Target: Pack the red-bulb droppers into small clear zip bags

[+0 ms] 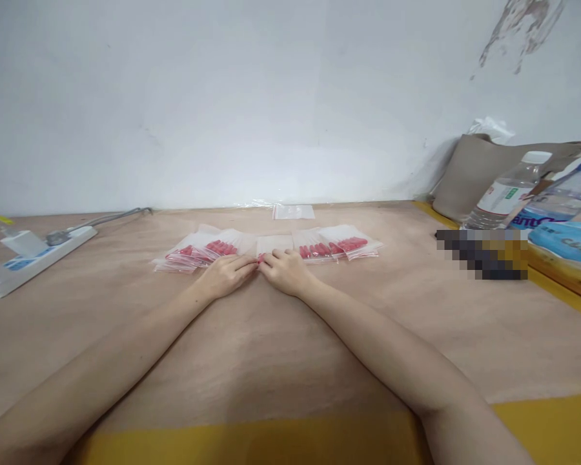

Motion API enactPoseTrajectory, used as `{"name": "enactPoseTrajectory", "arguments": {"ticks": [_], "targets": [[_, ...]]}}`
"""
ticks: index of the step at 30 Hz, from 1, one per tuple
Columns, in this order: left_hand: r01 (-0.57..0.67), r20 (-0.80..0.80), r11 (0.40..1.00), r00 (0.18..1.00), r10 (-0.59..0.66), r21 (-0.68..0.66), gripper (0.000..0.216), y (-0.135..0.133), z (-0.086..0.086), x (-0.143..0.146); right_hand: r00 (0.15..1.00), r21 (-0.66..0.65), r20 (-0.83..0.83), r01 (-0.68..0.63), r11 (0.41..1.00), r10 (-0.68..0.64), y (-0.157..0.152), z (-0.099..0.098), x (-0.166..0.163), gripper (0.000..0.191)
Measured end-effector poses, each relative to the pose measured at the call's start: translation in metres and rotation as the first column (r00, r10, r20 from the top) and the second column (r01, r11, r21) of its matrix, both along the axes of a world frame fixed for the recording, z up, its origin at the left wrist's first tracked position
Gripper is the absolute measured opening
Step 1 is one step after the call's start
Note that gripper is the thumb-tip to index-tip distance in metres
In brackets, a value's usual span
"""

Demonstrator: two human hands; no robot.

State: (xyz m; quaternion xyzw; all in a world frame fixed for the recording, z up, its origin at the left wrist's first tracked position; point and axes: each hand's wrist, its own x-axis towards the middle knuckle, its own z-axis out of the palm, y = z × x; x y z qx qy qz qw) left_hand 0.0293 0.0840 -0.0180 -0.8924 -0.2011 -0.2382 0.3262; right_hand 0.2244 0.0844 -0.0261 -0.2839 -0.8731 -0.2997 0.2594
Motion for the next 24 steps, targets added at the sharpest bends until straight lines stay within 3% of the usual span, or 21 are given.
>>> {"name": "enactPoseTrajectory", "arguments": {"ticks": [10, 24], "targets": [[0.076, 0.027, 0.993, 0.997, -0.079, 0.085, 0.016, 0.002, -0.001, 0.001, 0.998, 0.035, 0.049, -0.037, 0.999, 0.035, 0.002, 0.000, -0.004, 0.024], [0.030, 0.058, 1.000, 0.998, -0.030, -0.001, 0.020, 0.000, 0.000, -0.001, 0.985, -0.001, 0.163, -0.051, 0.999, 0.051, 0.002, 0.006, 0.007, 0.034]]}}
